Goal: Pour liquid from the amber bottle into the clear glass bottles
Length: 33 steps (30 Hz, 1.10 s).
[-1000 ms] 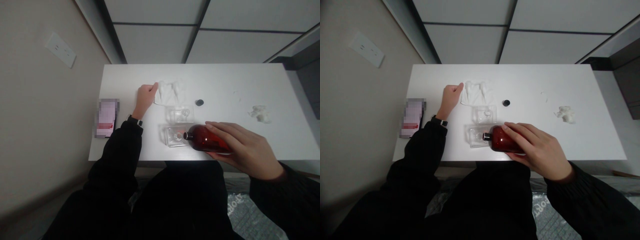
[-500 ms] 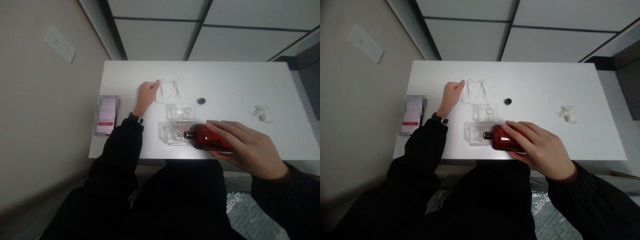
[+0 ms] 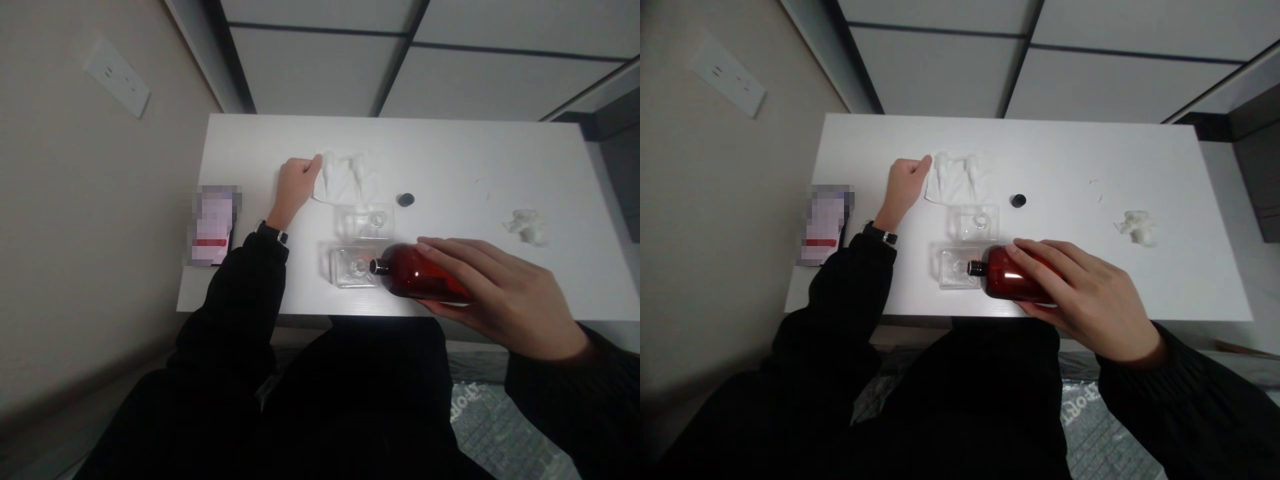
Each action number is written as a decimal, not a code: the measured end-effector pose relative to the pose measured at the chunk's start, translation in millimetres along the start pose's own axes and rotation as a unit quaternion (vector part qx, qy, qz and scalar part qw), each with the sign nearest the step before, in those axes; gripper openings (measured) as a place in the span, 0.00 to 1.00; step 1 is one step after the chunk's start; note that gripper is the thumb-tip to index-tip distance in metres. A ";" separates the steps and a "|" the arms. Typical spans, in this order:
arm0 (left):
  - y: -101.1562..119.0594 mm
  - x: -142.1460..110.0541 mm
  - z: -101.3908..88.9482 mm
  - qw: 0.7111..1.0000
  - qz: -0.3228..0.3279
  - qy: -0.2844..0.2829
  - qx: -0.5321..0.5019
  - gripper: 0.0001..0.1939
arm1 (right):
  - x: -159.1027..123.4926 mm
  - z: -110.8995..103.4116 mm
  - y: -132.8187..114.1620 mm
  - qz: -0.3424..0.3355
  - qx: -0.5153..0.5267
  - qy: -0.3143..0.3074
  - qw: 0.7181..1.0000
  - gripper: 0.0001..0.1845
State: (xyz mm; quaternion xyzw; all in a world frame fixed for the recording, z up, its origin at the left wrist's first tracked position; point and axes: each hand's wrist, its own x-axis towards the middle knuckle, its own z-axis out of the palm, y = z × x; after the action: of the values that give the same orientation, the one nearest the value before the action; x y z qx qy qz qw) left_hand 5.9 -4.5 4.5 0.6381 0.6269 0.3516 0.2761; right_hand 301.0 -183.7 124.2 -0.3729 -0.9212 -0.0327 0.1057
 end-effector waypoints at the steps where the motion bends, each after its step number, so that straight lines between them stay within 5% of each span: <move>1: -0.1 0.0 0.0 1.000 0.001 0.000 0.000 0.30 | 0.2 -0.5 0.0 -0.001 -0.001 -0.001 1.000 0.42; 33: -2.3 0.8 1.8 1.000 0.004 0.005 0.006 0.29 | 0.9 -14.1 -0.9 0.005 -0.020 -0.021 1.000 0.44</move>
State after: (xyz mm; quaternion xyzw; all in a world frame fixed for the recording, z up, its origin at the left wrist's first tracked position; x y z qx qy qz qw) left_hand 5.9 -3.4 1.7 0.6403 0.6279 0.3523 0.2678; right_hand 302.2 -185.7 138.2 -0.3798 -0.9207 -0.0426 0.0794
